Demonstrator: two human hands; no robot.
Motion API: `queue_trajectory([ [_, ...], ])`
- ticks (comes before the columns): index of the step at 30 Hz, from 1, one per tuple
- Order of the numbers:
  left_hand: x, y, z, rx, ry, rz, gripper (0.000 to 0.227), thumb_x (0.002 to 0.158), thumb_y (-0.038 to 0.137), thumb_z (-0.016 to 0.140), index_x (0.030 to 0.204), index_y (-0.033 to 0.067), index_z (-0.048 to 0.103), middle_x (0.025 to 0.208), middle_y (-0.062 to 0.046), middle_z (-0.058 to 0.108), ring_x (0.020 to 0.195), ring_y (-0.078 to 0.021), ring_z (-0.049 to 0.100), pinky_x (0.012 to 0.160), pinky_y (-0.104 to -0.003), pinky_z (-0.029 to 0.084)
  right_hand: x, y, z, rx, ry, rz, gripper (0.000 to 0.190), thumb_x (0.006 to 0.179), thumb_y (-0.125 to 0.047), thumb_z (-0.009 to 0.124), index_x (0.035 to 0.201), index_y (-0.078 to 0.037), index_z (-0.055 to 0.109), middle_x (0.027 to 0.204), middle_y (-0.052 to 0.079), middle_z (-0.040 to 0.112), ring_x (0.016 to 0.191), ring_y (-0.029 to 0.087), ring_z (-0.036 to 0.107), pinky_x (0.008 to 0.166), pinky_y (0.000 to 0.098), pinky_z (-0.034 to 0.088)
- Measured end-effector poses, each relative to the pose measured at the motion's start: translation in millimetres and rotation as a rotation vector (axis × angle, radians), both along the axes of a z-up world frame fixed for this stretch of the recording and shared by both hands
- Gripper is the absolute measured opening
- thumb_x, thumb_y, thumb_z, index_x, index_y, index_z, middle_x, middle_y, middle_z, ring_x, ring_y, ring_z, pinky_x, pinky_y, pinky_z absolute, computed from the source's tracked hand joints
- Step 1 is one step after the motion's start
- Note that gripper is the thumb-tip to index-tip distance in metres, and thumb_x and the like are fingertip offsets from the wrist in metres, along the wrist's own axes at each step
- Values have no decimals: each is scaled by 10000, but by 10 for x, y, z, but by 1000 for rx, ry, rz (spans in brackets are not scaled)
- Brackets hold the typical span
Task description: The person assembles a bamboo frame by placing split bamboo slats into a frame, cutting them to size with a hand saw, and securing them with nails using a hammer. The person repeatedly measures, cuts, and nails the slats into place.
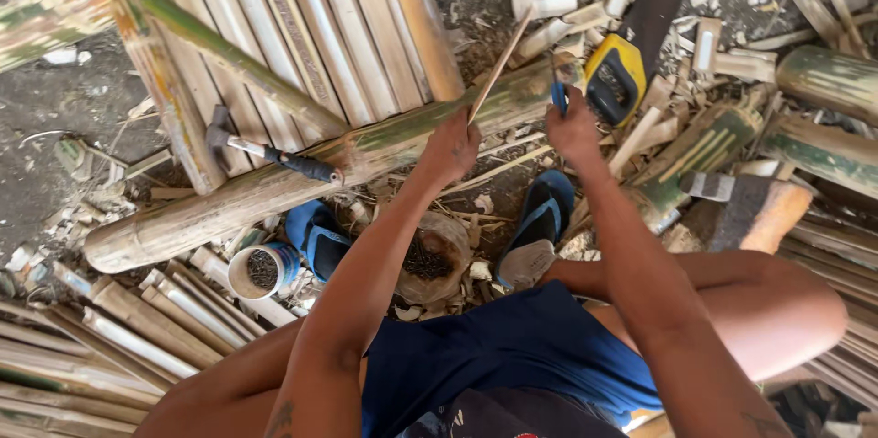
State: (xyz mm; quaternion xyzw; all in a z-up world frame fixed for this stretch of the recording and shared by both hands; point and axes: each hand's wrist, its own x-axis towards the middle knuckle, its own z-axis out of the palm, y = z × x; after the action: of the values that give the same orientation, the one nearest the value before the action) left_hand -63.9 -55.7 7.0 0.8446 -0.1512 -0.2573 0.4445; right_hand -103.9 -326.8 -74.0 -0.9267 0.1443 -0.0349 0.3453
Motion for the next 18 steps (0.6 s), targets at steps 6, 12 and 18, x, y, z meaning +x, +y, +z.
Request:
queue_trajectory([
  [6,-335,-57,-391,171,-89,-184,225,1033,95,491,1201,-54,509,731,-204,644,556,-350,622,472,-481,472,-555,173,198,22,7,-163,344,1046,-134,552,1327,10,416,868,266,672,681,440,687,566,539,506],
  [12,-411,-77,-641,91,-201,-151,230,1010,84,554,1181,-62,504,657,-205,632,535,-387,619,460,-506,444,-575,474,1035,13,-184,-137,404,1100,-130,531,1436,6,353,777,188,648,628,321,656,535,470,481],
  [18,-399,-93,-612,117,-97,-135,233,1001,52,552,1206,-47,500,652,-191,641,502,-365,620,419,-486,435,-419,499,1095,37,-698,-48,291,1183,-93,518,1414,-27,354,909,131,644,721,203,675,589,342,564],
])
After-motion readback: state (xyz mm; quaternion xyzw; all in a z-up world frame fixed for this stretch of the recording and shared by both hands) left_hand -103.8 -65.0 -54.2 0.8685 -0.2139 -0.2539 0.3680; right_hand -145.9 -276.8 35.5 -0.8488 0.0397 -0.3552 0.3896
